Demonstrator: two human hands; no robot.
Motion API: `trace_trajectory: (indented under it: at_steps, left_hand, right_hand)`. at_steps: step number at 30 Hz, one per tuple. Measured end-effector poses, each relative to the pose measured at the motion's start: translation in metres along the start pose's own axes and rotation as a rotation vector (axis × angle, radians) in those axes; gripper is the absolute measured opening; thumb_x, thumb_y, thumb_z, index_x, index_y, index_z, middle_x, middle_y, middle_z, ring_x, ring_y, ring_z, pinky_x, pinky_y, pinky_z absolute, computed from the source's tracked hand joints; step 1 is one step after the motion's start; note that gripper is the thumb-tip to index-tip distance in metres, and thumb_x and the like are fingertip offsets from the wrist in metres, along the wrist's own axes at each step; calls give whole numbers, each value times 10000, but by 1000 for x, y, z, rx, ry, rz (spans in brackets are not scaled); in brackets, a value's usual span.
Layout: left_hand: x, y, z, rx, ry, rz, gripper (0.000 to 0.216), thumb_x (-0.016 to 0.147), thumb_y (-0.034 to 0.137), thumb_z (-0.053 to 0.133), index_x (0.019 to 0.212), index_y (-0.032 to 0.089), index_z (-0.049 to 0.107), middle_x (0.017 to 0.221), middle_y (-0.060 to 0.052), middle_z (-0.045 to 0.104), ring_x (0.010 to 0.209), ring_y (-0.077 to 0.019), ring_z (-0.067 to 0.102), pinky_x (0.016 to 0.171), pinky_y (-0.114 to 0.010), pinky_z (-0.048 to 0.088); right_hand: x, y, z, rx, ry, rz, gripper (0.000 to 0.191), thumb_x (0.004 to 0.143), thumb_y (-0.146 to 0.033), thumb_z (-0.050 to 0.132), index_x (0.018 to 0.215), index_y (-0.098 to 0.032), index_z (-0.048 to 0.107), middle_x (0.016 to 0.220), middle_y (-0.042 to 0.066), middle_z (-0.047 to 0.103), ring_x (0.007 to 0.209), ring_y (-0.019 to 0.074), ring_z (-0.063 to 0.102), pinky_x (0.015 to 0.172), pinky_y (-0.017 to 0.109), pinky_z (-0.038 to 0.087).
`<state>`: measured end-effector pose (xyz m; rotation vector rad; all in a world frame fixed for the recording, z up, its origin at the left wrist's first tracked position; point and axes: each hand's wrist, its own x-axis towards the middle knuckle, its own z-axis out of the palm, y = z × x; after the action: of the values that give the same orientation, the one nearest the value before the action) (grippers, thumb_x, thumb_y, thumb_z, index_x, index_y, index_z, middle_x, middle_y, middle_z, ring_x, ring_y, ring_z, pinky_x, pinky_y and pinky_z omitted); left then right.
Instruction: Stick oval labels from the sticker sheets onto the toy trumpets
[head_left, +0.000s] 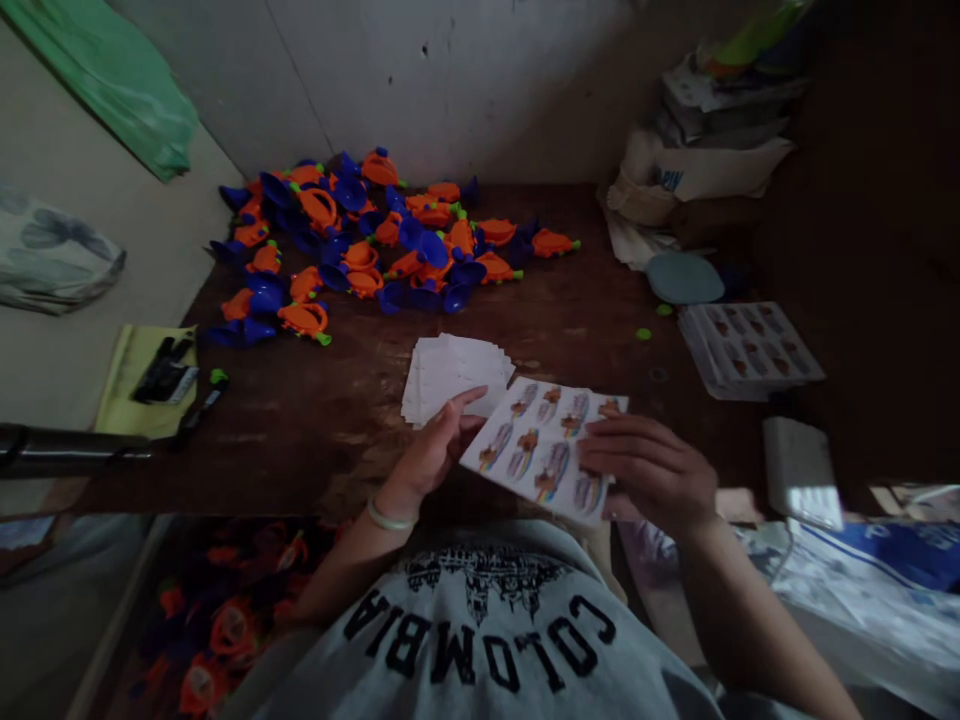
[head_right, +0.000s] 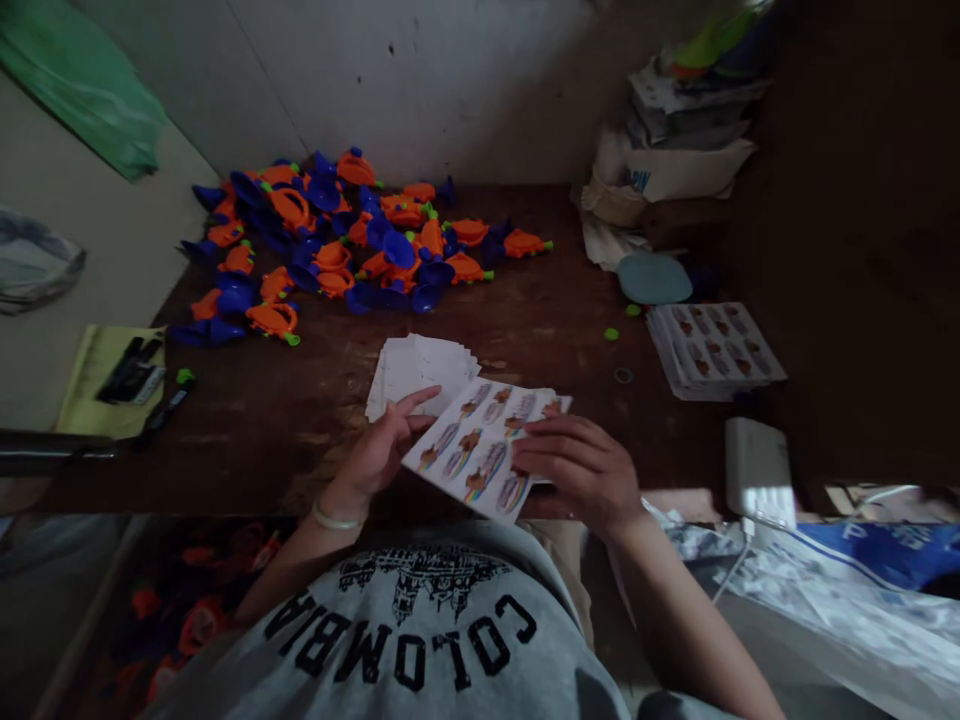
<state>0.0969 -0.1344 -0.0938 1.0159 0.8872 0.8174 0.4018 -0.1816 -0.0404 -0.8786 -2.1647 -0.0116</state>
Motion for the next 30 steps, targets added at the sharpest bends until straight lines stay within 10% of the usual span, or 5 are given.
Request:
trace_trajectory:
  at_steps: [3,8,16,20,30]
  left_hand:
    - [-3,6,11,-141,-13,-4,834,882,601,786,1593,274,500,1005,-73,827,750,-203,755,721,-321,614]
    - [-8,8,11,96,295,257,348,910,427,811,1217,265,813,1245,-63,812,1066,-198,756,962,-306,617]
    - [-15,18,6,215,225,364,509,927,362,802,1412,251,693,1372,-95,765,1171,-224,773,989,-340,662]
    - [-19,24,0,430,273,558,499,956,253,761,1444,259,657,1452,-95,719,1242,-197,754,1049,-295,627]
    - [-25,43,9,421,339,515,204,902,379,816,882,184,760,804,-29,806,676,-126,737,622,-191,573]
  right_hand:
    - [4,-2,18,9,-8,-114,223,986,-417,713,1130,-266,791,1176,25,837,1275,269,724,1157,475,586]
    - [2,-8,51,360,161,463,477,1089,-407,504,1565,-439,518,1753,35,377,1480,283,573,1090,500,623]
    - [22,-10,85,431,223,655,569,905,-321,816,1437,-440,651,1497,63,577,1403,276,587,1157,518,546]
    - [31,-12,82,487,171,651,502,917,-260,779,1390,-407,694,1270,33,720,1110,215,725,909,391,640]
    - [40,-30,75,-70,208,562,185,915,-128,670,916,-273,784,1012,42,654,946,203,659,795,345,566]
